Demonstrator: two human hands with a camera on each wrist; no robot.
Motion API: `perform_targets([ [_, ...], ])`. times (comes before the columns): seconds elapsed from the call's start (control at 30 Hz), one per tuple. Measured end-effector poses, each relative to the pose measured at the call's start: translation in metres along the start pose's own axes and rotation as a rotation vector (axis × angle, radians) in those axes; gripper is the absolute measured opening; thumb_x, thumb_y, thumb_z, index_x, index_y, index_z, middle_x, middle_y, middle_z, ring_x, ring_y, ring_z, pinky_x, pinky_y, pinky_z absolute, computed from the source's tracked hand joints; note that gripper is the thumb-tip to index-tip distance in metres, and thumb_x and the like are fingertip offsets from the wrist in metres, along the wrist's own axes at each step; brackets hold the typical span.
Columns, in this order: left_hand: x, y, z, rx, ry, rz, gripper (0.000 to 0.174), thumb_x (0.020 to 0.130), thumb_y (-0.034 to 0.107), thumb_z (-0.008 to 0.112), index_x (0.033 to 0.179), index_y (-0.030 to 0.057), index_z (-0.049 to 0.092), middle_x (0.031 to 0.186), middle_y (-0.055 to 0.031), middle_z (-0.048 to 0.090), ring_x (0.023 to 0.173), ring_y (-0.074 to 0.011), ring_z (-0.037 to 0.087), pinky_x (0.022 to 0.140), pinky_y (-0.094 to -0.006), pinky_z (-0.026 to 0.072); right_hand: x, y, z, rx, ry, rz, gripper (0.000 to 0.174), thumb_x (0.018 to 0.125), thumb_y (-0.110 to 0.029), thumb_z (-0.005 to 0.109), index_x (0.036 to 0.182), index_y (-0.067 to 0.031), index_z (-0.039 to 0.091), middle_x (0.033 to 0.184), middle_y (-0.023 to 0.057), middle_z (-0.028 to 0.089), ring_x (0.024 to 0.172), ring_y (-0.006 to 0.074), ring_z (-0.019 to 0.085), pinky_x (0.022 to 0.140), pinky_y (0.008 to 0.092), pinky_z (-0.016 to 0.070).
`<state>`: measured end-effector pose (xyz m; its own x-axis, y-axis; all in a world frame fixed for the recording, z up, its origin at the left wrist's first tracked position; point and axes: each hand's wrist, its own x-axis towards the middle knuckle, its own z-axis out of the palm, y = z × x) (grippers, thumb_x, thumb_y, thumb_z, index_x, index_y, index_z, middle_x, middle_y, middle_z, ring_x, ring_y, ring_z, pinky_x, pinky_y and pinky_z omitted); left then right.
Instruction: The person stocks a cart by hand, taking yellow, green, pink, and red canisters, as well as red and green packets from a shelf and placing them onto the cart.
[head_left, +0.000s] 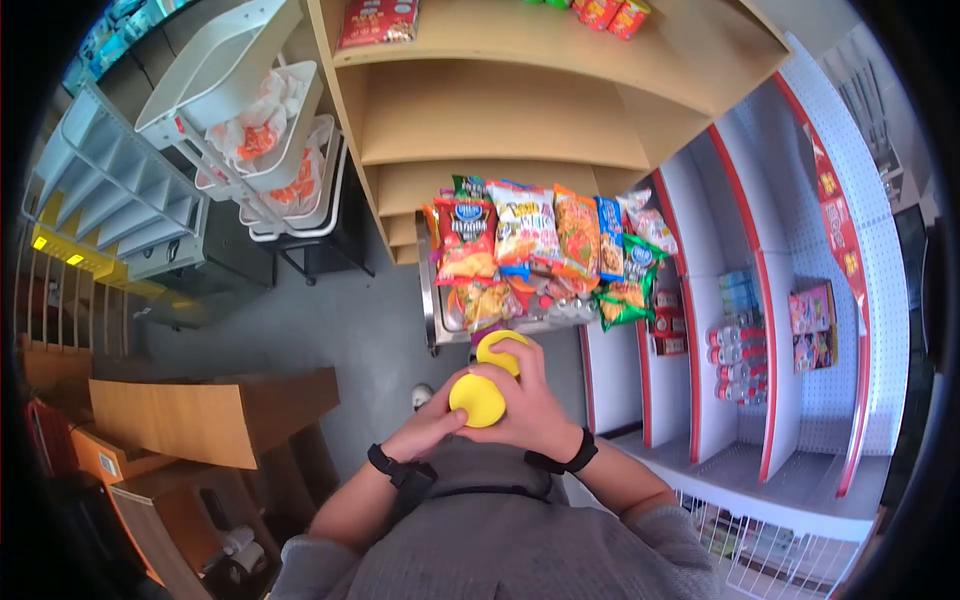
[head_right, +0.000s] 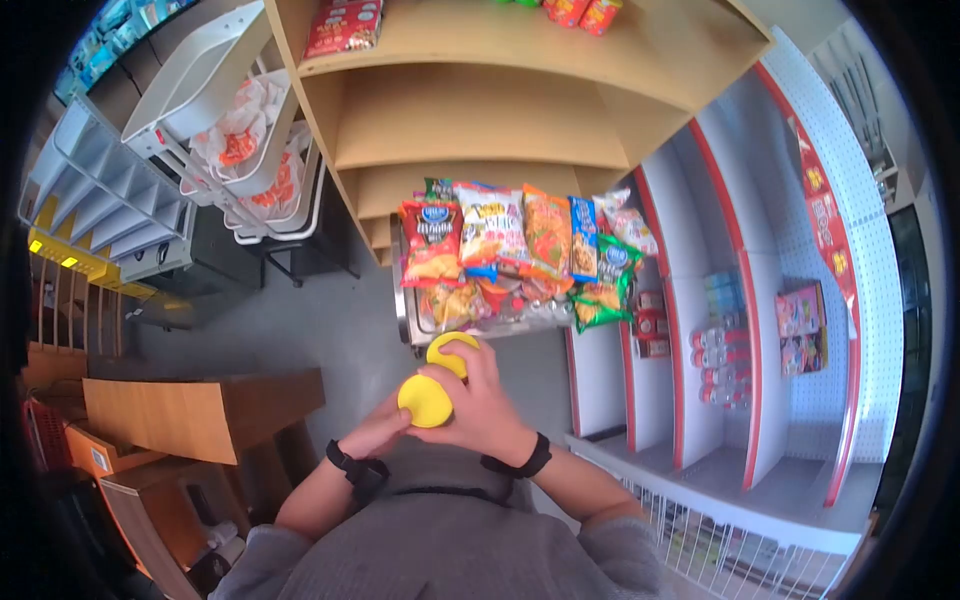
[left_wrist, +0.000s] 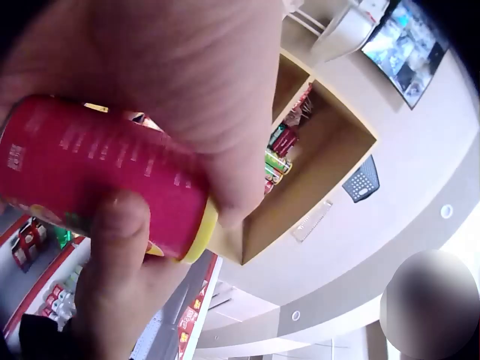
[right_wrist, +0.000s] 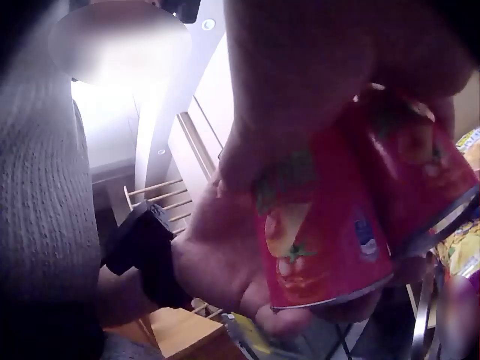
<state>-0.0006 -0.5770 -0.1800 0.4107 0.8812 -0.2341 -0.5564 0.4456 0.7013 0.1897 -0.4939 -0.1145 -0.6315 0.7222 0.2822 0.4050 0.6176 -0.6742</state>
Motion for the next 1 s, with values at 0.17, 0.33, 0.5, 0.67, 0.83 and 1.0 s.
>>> perform_targets([
  [0.17,-0.032,-0.011,-0.001,-0.034,0.036,-0.232,0.082,0.097,0.039,0.069,0.16,0.0091,0.027,0.154,-0.0084,0.044,0.141,-0.0211,0.047,0.107,-0.0398,0.0498,-0.034,-0.022,0.01,-0.013,-0.062,-0.004,0.081,0.062,-0.045,0.097,0.129,-0.0154,0.063,0.133,0.0152,0.044,0.129,0.0452,0.042,0.108,0.0559,0.0414],
  [0.33,-0.048,-0.038,-0.015,-0.216,-0.088,-0.265,0.076,0.097,0.044,0.064,0.158,0.0088,0.033,0.151,-0.012,0.049,0.137,-0.0281,0.053,0.106,-0.0489,0.0515,-0.07,-0.02,0.005,0.074,-0.099,0.057,0.062,0.077,-0.03,0.088,0.132,-0.0147,0.064,0.133,0.0145,0.047,0.128,0.0401,0.047,0.107,0.0508,0.0438],
  [0.5,-0.056,-0.056,-0.002,-0.351,-0.046,-0.168,0.078,0.095,0.056,0.061,0.15,0.0043,0.042,0.151,-0.0183,0.05,0.133,-0.0354,0.056,0.105,-0.0579,0.0505,-0.103,-0.005,0.001,0.172,0.004,0.186,0.057,0.086,-0.01,0.079,0.138,-0.006,0.057,0.133,0.0181,0.048,0.127,0.0378,0.05,0.108,0.0458,0.0442],
  [0.67,-0.059,-0.084,0.006,-0.34,0.095,-0.08,0.078,0.096,0.059,0.06,0.149,0.004,0.044,0.151,-0.0169,0.05,0.135,-0.0318,0.054,0.108,-0.0542,0.0489,-0.13,0.008,-0.004,0.177,0.032,0.269,0.074,0.08,-0.014,0.084,0.144,-0.0014,0.047,0.136,0.0209,0.046,0.127,0.0395,0.051,0.108,0.0465,0.0439],
  [0.83,-0.066,-0.128,0.008,-0.366,0.265,-0.062,0.066,0.1,0.043,0.061,0.151,0.0061,0.044,0.15,-0.0122,0.051,0.138,-0.0298,0.051,0.114,-0.0542,0.0428,-0.168,0.058,0.013,0.208,-0.042,0.309,0.079,0.076,-0.017,0.087,0.142,-0.0037,0.047,0.133,0.0199,0.05,0.124,0.0383,0.054,0.107,0.0437,0.0444],
  [1.0,-0.085,-0.152,0.008,-0.413,0.415,-0.043,0.065,0.097,0.042,0.065,0.148,0.0066,0.046,0.148,-0.0123,0.051,0.136,-0.0304,0.052,0.112,-0.0533,0.045,-0.19,0.1,0.059,0.271,-0.245,0.444,0.074,0.077,-0.021,0.087,0.138,-0.0037,0.048,0.129,0.0201,0.055,0.122,0.0383,0.056,0.103,0.0418,0.0473],
])
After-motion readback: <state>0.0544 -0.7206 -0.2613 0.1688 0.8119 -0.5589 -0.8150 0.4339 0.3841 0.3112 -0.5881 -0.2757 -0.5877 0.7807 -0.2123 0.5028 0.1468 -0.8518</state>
